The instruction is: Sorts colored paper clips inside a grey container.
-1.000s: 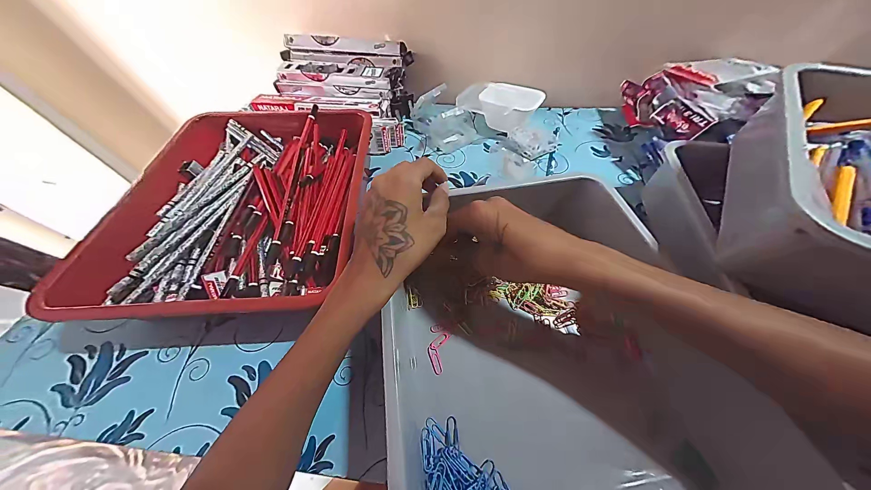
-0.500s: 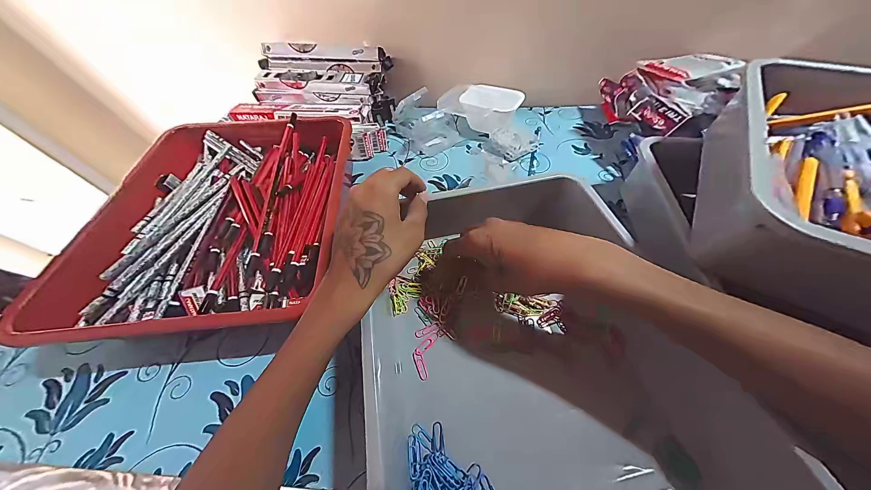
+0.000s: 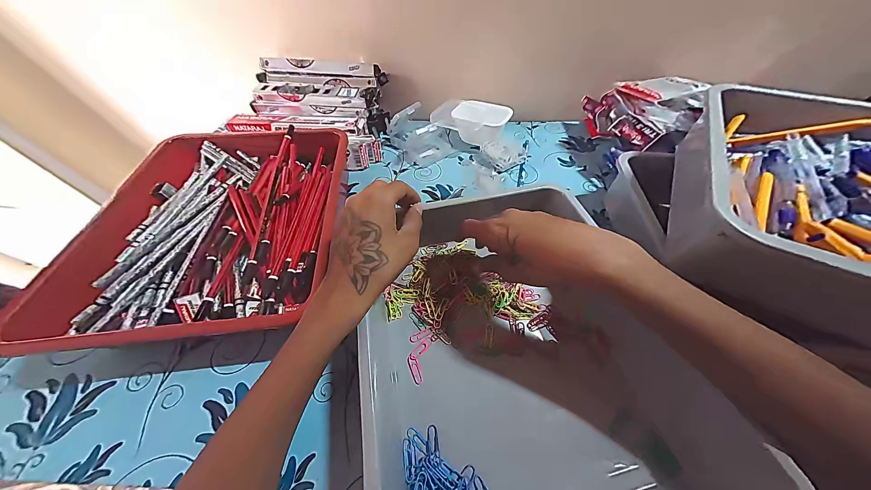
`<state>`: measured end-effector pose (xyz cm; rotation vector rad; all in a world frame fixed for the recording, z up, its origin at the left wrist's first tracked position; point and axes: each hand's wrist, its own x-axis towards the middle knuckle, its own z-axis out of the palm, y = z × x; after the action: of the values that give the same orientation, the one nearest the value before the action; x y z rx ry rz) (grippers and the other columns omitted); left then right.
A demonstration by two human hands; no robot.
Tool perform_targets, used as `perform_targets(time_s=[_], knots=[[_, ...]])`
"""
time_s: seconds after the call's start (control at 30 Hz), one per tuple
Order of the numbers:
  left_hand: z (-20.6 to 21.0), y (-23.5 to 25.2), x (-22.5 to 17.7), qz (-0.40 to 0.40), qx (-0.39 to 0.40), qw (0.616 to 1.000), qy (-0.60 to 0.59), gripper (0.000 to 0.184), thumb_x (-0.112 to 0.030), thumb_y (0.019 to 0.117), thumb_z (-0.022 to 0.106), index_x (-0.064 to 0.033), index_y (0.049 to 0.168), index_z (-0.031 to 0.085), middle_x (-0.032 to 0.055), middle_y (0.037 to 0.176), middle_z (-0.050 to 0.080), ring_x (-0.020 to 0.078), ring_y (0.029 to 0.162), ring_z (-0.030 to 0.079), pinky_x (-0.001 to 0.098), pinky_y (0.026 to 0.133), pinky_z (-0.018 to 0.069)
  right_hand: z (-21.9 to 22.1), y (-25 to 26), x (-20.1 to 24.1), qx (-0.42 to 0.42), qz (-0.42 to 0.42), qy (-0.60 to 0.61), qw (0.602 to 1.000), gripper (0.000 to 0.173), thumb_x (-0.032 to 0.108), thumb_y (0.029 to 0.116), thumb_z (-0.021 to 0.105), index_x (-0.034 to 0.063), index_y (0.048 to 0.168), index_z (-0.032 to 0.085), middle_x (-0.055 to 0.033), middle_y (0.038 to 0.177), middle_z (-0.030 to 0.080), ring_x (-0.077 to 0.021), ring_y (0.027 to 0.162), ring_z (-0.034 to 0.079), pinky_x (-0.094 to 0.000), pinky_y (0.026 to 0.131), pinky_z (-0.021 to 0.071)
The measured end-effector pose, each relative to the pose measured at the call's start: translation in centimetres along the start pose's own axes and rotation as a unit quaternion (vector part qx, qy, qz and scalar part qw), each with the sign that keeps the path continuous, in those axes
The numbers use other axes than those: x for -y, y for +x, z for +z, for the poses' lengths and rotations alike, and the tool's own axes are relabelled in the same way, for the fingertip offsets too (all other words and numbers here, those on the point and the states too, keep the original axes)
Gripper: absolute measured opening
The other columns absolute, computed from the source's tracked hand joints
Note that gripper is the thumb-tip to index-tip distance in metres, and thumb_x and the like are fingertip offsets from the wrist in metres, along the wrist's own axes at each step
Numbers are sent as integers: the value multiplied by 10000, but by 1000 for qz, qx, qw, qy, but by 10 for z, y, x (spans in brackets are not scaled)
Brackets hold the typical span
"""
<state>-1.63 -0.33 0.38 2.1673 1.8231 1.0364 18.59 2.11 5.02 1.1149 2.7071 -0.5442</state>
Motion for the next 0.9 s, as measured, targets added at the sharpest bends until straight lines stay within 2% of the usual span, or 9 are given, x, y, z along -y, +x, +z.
perform_targets(time_s=[0.07, 0.13, 0.37, 0.47, 0.57, 0.67, 0.73, 0.83, 0.9], knots=[[0, 0, 0, -4, 3, 1000, -4, 197, -154, 1022, 574, -43, 1074, 728, 128, 987, 679, 220, 841, 656, 409, 747, 517, 4, 0, -1, 36, 28, -29, 999, 659, 341, 912, 787, 108, 1459, 502, -187, 1175, 626, -357, 1044, 641, -553, 853, 520], [1, 0, 0, 0, 0, 1000, -6, 191, -149, 1022, 583, -29, 1065, 725, 137, 975, 671, 225, 812, 638, 410, 730, 503, 11, 2, 1, 66, 27, -8, 997, 755, 319, 858, 842, 142, 1503, 492, -219, 1268, 566, -375, 1072, 616, -561, 872, 515], [1, 0, 2, 14, 0, 1000, -6, 195, -149, 1021, 582, -25, 1065, 726, 144, 984, 671, 234, 845, 648, 413, 746, 512, 15, 11, -9, -19, -117, 83, 989, 173, -20, 930, 671, 0, 1101, 690, -118, 902, 700, -220, 825, 676, -409, 754, 553], [1, -2, 2, 13, 2, 1000, -4, 203, -156, 1022, 576, -31, 1075, 727, 149, 1010, 679, 240, 859, 657, 425, 759, 516, 18, 14, -14, -122, -213, 123, 961, 115, -49, 943, 593, -31, 1038, 654, -93, 845, 656, -122, 747, 620, -274, 684, 520], [1, -1, 2, 31, -5, 1000, -5, 205, -154, 1017, 576, -22, 1061, 727, 148, 984, 669, 238, 812, 637, 421, 730, 504, 18, 15, -11, -166, -233, 153, 946, 177, -78, 949, 546, -53, 1084, 658, -120, 927, 680, -113, 802, 653, -255, 738, 552], [0, -5, 2, 144, -13, 989, -13, 179, -108, 969, 584, -6, 1002, 728, 139, 885, 706, 217, 730, 661, 378, 666, 533, 21, 15, -13, -171, -211, 171, 947, 250, -88, 942, 552, -62, 1165, 662, -128, 994, 693, -109, 849, 662, -243, 763, 554], [-6, -13, -2, 190, 62, 980, 2, 185, -84, 911, 604, -3, 1045, 702, 137, 861, 687, 267, 714, 658, 458, 630, 530, 21, 15, -16, -154, -175, 155, 960, 204, -91, 906, 587, -59, 1087, 674, -111, 903, 674, -123, 794, 634, -274, 728, 531], [-9, -22, -6, 173, 181, 968, 12, 337, -186, 896, 736, -10, 1174, 667, 162, 978, 672, 310, 794, 657, 502, 677, 526, 10, 7, -8, -45, -9, 57, 997, 76, 23, 956, 662, -15, 1018, 683, -143, 902, 671, -271, 851, 660, -471, 763, 536], [-8, -24, -7, 148, 248, 957, 36, 655, -369, 823, 847, -22, 1307, 576, 188, 1143, 601, 320, 900, 645, 491, 725, 539, 0, 3, 4, 26, 103, -34, 994, 114, 28, 975, 644, -24, 1071, 678, -205, 1001, 670, -384, 983, 656, -575, 822, 500]])
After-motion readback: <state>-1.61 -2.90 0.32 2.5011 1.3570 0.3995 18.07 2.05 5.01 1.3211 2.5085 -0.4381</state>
